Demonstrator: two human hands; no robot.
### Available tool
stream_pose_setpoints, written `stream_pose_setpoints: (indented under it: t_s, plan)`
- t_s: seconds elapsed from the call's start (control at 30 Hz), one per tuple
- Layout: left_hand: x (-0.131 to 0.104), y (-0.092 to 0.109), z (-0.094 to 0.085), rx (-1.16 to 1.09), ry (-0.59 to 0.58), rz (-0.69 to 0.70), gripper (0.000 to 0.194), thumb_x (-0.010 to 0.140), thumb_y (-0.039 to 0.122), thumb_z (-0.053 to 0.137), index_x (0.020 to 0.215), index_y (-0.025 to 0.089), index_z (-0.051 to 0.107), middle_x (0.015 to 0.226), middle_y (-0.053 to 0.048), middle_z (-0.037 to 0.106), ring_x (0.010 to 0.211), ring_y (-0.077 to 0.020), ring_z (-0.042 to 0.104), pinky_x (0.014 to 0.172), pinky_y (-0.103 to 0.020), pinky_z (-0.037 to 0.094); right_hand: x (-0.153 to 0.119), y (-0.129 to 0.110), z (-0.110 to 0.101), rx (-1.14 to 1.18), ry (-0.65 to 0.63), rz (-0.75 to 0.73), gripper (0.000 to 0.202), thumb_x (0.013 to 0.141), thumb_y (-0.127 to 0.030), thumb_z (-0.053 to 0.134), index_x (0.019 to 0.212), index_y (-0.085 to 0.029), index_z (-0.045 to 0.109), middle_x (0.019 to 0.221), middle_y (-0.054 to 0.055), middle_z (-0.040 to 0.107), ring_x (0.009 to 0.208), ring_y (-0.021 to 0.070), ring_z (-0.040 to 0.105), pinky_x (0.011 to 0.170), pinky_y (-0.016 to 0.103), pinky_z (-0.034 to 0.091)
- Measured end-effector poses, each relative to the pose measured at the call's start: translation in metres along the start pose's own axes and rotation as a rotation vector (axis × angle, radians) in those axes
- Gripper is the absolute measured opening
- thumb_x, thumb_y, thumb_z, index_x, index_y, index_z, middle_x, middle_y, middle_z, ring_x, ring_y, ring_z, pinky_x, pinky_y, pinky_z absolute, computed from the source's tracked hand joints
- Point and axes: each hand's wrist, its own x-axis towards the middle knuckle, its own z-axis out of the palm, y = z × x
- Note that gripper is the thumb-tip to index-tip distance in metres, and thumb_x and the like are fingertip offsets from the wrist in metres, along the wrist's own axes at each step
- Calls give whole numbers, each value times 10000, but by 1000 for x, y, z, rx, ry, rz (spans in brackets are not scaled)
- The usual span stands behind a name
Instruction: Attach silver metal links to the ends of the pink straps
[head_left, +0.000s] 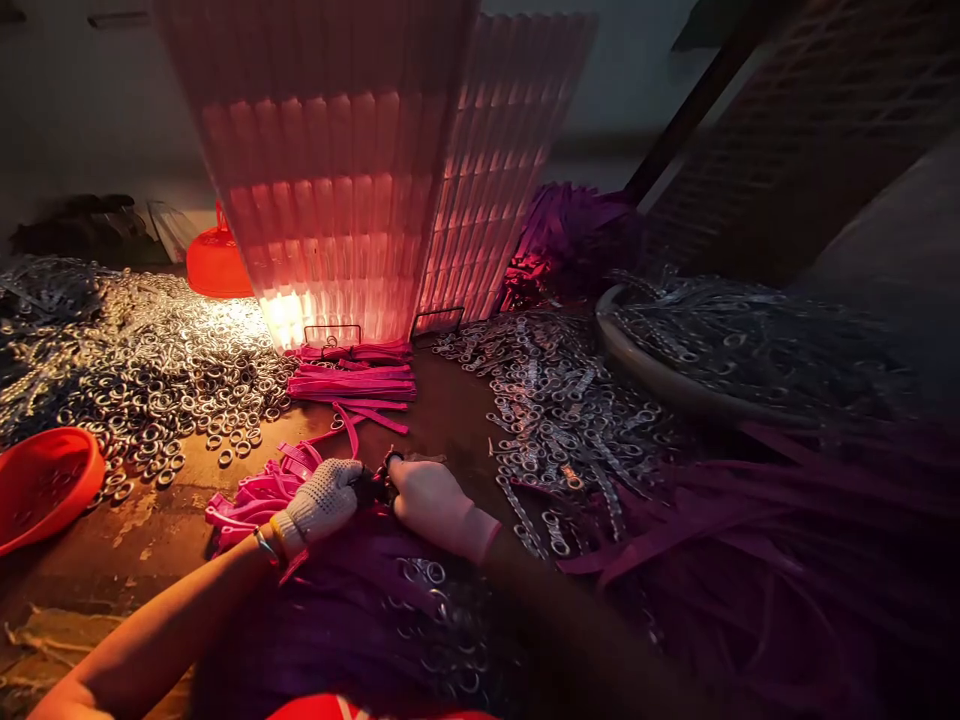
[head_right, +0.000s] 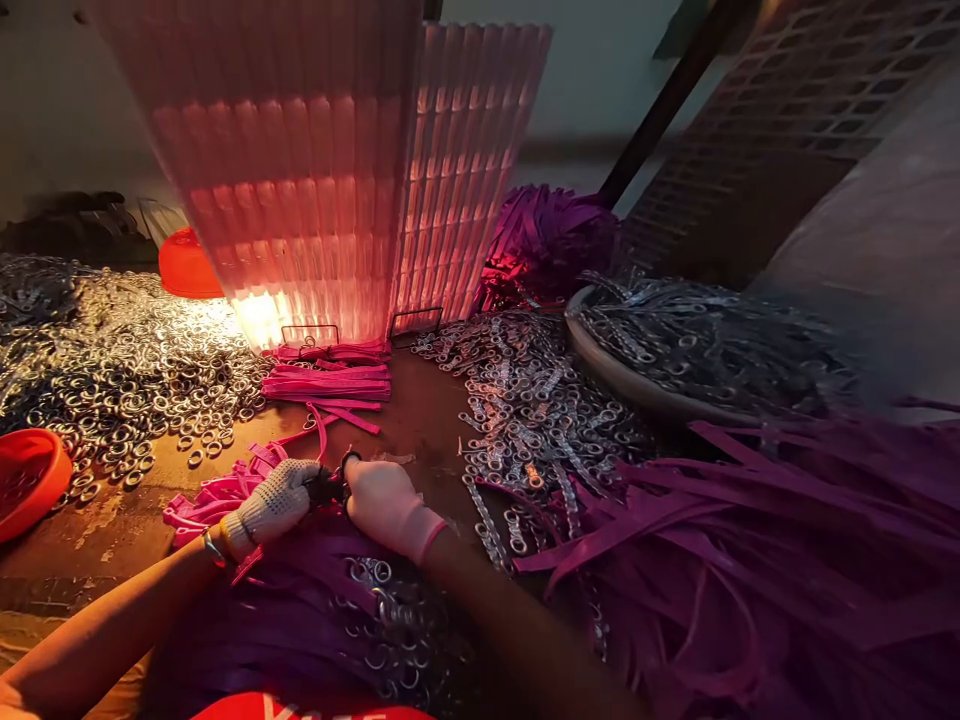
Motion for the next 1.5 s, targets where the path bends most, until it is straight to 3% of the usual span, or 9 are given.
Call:
stream_pose_setpoints:
  t_s: [0.2, 0.37, 0.57, 0.77, 0.97, 1.1, 1.2, 1.37, 1.5]
  plan:
    - [1, -1, -2, -41, -51, 9, 169, 772, 240, 510, 691, 143, 622, 590, -17, 564, 511, -120, 465, 489, -226, 317, 1, -7, -4, -63, -17, -138, 212, 876, -209, 525, 1037, -106, 618, 881, 184, 726, 824, 329, 711, 648, 343, 456]
    - [-2, 13, -33, 171, -111, 93, 224, 806, 257, 526, 759, 140, 712, 674, -52, 657, 598, -152, 529, 557, -244, 372, -6, -6, -12, -69, 1, -177, 231, 862, -214, 534, 1060, -131, 619, 902, 135, 738, 804, 289, 708, 629, 321, 440]
    - [-26, 34, -73, 97, 156, 0, 293, 776, 289, 596, 999, 181, 753, 737, -29, 693, 565, -139, 536, 518, -221, 408, -30, 39, -14, 33, 41, -3, 208, 884, -350, 596, 996, -193, 676, 989, 89, 739, 937, 225, 682, 799, 276, 454]
    - [-16, 46, -27, -915, 53, -364, 272, 894, 291, 585, 1071, 100, 664, 632, -17, 581, 389, -62, 399, 329, -152, 225, -22, 142, -6, -61, 97, 600, 258, 894, -125, 498, 1040, -59, 700, 1029, 244, 705, 1010, 313, 679, 824, 354, 474]
    - [3, 53, 6, -1233, -161, -559, 297, 943, 222, 468, 1108, 50, 646, 771, -119, 689, 446, -121, 577, 327, -172, 341, -13, 163, 28, -60, 115, 723, 306, 858, -20, 450, 1041, -38, 694, 1009, 248, 700, 975, 312, 689, 761, 336, 489]
    - [-4, 49, 10, -1199, -194, -465, 300, 820, 113, 530, 1081, 41, 659, 699, -74, 652, 435, -102, 562, 353, -164, 337, -14, 153, 31, -3, 176, 643, 309, 836, -11, 441, 1031, 0, 681, 1068, 289, 670, 1053, 354, 652, 835, 392, 498]
    - [-8, 44, 11, -1080, -141, -381, 344, 775, 117, 559, 1103, 70, 651, 655, -36, 619, 399, -91, 516, 336, -167, 270, -16, 131, 26, 96, 207, 504, 363, 832, -25, 451, 1120, -77, 665, 1144, 188, 684, 1064, 265, 652, 894, 332, 500]
    - [-13, 43, 14, -950, -118, -263, 325, 777, 327, 684, 1020, 112, 669, 695, -31, 638, 394, -69, 480, 345, -171, 239, -31, 59, 14, 586, 408, -94, 421, 845, -86, 483, 1222, -207, 625, 1080, 61, 716, 955, 199, 671, 827, 302, 534]
    - [-18, 41, 18, -924, -91, -198, 273, 746, 383, 686, 772, 118, 628, 539, -7, 563, 373, -72, 437, 360, -181, 281, -34, 15, -1, 487, 476, -411, 439, 823, -72, 534, 1228, -210, 633, 1112, 92, 704, 988, 231, 649, 851, 355, 518]
